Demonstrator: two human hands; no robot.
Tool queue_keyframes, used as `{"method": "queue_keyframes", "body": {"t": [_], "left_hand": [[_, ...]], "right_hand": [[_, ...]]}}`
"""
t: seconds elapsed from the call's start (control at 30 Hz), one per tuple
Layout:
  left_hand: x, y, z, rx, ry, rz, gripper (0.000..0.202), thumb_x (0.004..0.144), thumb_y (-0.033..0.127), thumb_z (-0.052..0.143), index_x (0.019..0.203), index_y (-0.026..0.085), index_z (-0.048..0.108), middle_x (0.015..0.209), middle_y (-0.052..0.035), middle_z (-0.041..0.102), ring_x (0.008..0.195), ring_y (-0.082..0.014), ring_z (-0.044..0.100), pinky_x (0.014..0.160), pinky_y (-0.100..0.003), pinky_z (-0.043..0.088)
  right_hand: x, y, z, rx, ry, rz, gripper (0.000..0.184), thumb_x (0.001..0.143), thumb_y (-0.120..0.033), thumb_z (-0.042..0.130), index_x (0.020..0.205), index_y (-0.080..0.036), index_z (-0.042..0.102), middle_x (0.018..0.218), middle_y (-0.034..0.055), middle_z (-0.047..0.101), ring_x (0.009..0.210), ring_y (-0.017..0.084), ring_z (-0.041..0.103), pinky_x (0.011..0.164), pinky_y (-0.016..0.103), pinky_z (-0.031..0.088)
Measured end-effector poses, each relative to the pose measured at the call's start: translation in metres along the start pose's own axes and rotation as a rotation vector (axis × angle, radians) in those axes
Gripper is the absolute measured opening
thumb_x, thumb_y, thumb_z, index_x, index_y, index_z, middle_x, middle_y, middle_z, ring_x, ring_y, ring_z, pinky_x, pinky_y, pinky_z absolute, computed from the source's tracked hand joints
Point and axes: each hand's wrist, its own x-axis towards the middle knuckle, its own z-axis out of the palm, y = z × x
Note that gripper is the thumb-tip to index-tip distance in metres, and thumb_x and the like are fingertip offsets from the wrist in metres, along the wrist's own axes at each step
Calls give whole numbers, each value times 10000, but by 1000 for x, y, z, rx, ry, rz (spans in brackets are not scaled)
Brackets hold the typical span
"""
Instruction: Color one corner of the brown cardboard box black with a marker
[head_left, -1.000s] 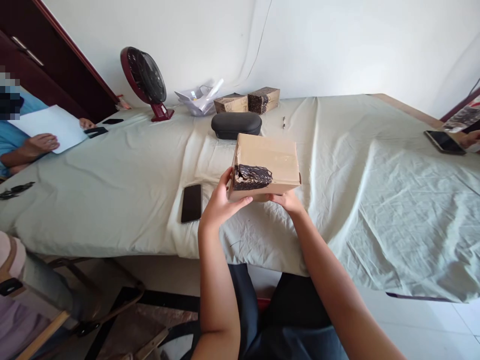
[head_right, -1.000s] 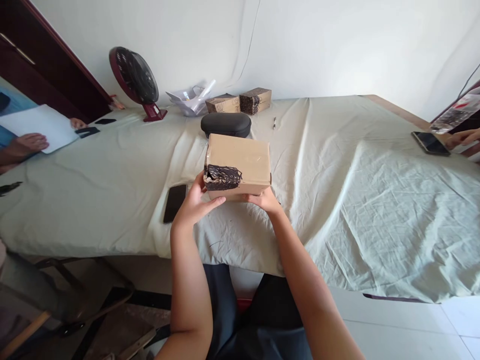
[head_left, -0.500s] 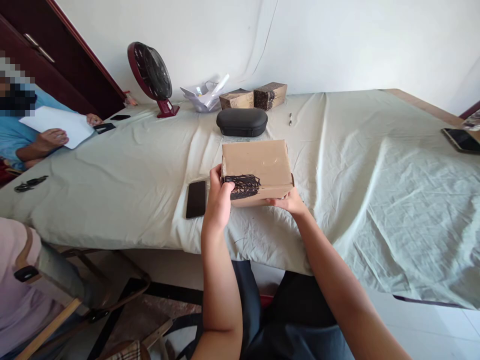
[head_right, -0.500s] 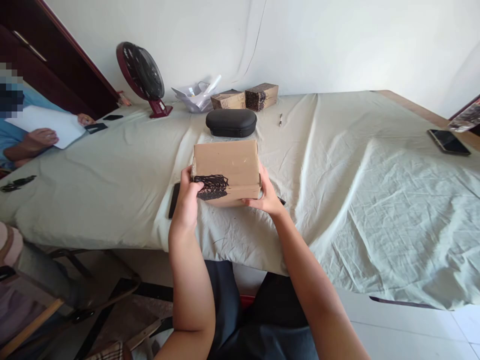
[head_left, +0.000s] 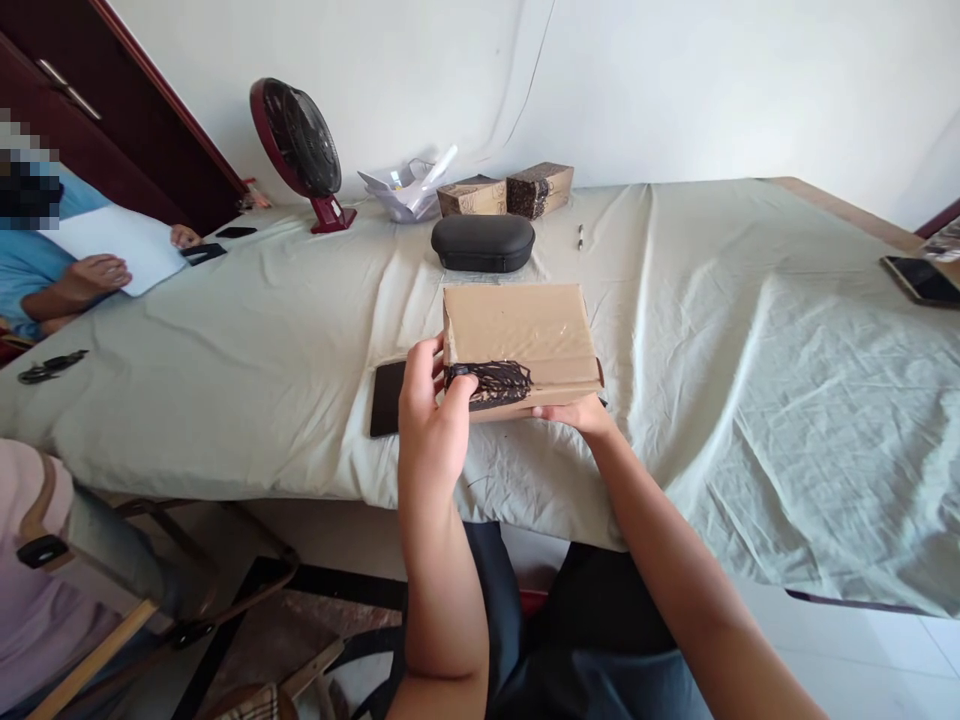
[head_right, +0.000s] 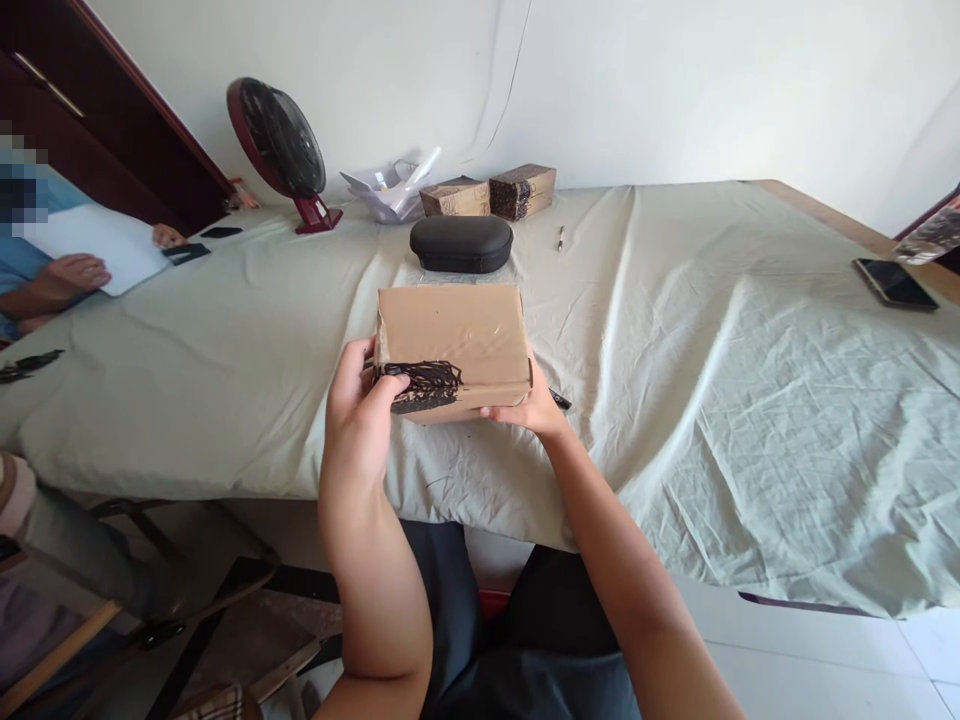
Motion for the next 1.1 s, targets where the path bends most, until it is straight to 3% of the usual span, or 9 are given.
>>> {"method": "queue_keyframes", "body": {"t": [0.13,0.33,0.4,0.5,0.57,0.67,0.8,0.93,1.1], "left_hand": [[-1,-1,-6,-10,-51,132,302,980,392,655,1268,301,639,1393,-49,665,1346,-311,621,1148,-466,540],[20,-25,-13,-25,-362,187,907,843,644,821,1608,363,424,1750,-89,379,1658,-383,310,1352,-537,302],[28,-40,-10,-58,-446,165,1114,762,605,908,1668,408,291,1779,-97,319,1639,-396,343,1319,-546,354],[38,-63,-3,-148,-380,169,1166,719,635,917,1663,402,273,1718,-124,395,1541,-404,477,1227,-529,463],[42,-74,0,-211,-302,196,1146,716,678,889,1650,380,297,1677,-126,448,1506,-396,512,1210,-506,475],[49,-86,-2,-246,-217,203,1139,717,681,877,1650,376,300,1666,-120,471,1472,-375,545,1191,-475,488],[55,-98,-10,-211,-172,144,1181,686,666,908,1658,385,298,1712,-119,423,1490,-369,530,1185,-463,491],[58,-109,-10,-232,-129,149,1172,693,661,907,1661,378,311,1707,-117,432,1491,-363,530,1187,-446,488],[62,-122,-3,-254,-160,288,1171,667,703,900,1649,387,346,1648,-111,503,1446,-363,571,1138,-468,531]], "right_hand": [[-1,-3,-2,-65,15,-60,864,441,-533,1052,1186,-274,699,1293,120,752,1294,415,676,1185,620,514],[2,14,-9,26,135,-24,949,521,-864,846,1278,-313,687,1221,118,777,1270,423,692,1099,602,563],[4,15,-10,35,121,-13,943,557,-920,783,1276,-317,697,1239,113,777,1294,418,680,1082,578,576],[9,9,-14,48,124,-51,889,725,-1006,550,1249,-309,725,1274,106,765,1314,405,663,1068,566,568],[14,3,-20,-53,199,-105,766,864,-924,467,1247,-316,730,1306,89,751,1311,381,650,1102,569,531],[20,0,-29,-560,322,-38,487,912,-679,626,1172,-288,758,1300,113,728,1270,396,619,1151,635,438],[23,12,-29,-1248,211,229,266,929,-382,659,1094,-212,779,1249,207,695,1239,455,560,1068,659,430],[23,17,-21,-1341,132,208,281,980,-210,526,1176,-179,725,1168,210,740,1073,369,643,924,473,495],[21,0,-13,-1266,171,282,341,1050,-248,412,1238,-190,691,1106,158,787,927,293,687,702,336,416]]}}
